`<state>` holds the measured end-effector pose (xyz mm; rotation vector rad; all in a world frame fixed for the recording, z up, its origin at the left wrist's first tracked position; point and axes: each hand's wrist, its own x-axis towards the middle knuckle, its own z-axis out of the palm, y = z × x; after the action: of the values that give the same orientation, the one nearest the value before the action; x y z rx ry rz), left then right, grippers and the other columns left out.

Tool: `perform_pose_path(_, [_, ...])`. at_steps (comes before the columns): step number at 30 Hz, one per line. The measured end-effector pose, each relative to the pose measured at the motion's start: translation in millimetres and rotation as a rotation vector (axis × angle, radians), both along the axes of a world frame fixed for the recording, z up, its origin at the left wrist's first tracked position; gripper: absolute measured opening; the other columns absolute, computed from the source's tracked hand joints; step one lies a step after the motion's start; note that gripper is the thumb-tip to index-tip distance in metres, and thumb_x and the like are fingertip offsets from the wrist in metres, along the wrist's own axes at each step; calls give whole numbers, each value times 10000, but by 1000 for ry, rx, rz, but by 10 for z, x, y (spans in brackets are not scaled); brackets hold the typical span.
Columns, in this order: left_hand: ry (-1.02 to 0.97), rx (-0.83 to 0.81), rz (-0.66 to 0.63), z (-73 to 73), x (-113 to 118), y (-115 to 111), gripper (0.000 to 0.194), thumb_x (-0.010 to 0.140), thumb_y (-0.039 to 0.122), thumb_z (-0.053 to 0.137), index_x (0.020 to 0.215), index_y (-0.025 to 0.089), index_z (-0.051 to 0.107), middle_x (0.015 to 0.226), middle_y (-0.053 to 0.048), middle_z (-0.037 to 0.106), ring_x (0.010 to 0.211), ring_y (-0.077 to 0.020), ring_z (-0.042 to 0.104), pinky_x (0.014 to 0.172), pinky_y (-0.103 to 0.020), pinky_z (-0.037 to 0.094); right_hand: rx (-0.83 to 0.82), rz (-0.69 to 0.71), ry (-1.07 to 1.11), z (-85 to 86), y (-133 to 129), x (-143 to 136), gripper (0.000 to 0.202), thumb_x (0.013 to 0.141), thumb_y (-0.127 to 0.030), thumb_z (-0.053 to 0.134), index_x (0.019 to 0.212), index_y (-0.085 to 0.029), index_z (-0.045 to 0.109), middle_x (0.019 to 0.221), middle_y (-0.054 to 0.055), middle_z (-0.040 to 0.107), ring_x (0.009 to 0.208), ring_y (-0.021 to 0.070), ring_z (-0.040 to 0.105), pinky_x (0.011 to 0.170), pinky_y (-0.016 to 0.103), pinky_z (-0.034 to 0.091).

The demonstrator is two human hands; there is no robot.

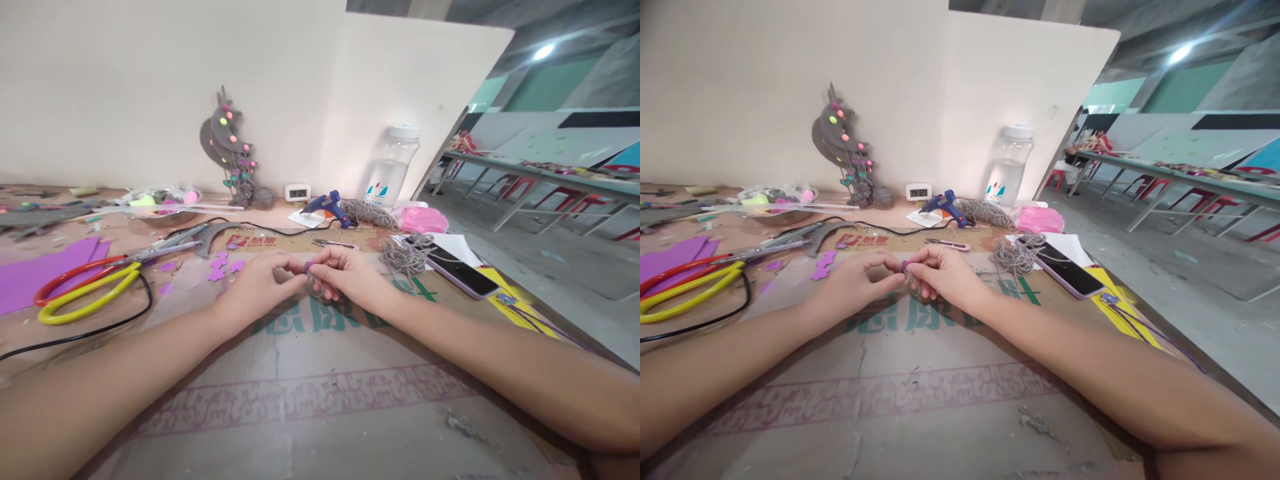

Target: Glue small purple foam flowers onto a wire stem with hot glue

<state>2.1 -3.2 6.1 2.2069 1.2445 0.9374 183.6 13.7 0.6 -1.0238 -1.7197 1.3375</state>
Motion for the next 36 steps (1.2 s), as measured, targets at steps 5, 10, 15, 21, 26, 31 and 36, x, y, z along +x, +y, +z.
perform_pose_path(5, [2,-12,-18,19,2,-14,166,783,302,528,761,201,658,825,-13,679,811,-182,606,764,-300,439,16,17,-20,-4,0,1,178,789,-328,592,819,-176,505,569,-45,573,406,53,502,357,146,379])
perform_pose_path(10, [-30,-41,-31,22,-18,-3,200,816,304,485,758,185,635,758,11,657,745,-149,584,719,-253,426,100,10,-23,10,-16,-2,172,857,-341,458,836,-175,501,613,-32,557,413,53,478,365,163,361])
perform_pose_path(15, [-113,-143,12,-3,-27,20,211,808,340,494,798,183,634,790,1,670,733,-149,586,697,-242,429,272,-165,-57,71,110,148,141,774,-179,477,904,-191,529,627,-49,484,444,65,444,412,192,357])
perform_pose_path(21, [-173,-184,47,-32,-4,39,221,793,362,494,770,181,620,721,5,646,666,-146,568,625,-240,410,501,-391,-149,431,362,569,170,616,-71,355,496,-182,403,454,-36,389,448,86,384,457,215,294])
perform_pose_path(26, [-231,-249,61,-41,7,74,243,797,365,495,845,174,638,806,-20,677,740,-175,604,681,-261,422,471,-410,-496,582,652,759,206,796,-246,394,667,-172,537,510,-17,495,513,117,483,522,222,375])
perform_pose_path(31, [-280,-244,36,-77,-2,106,258,808,371,491,868,173,645,885,-38,683,826,-195,608,742,-275,422,441,-440,-696,423,1087,710,278,732,-213,573,995,-130,604,973,99,668,838,193,613,751,285,452])
perform_pose_path(36, [-273,-247,60,-68,3,98,204,798,333,500,812,172,624,815,-21,662,761,-176,585,689,-262,408,457,-386,-742,256,1387,538,364,703,-255,656,1057,-174,618,1036,70,676,890,205,626,801,288,460])
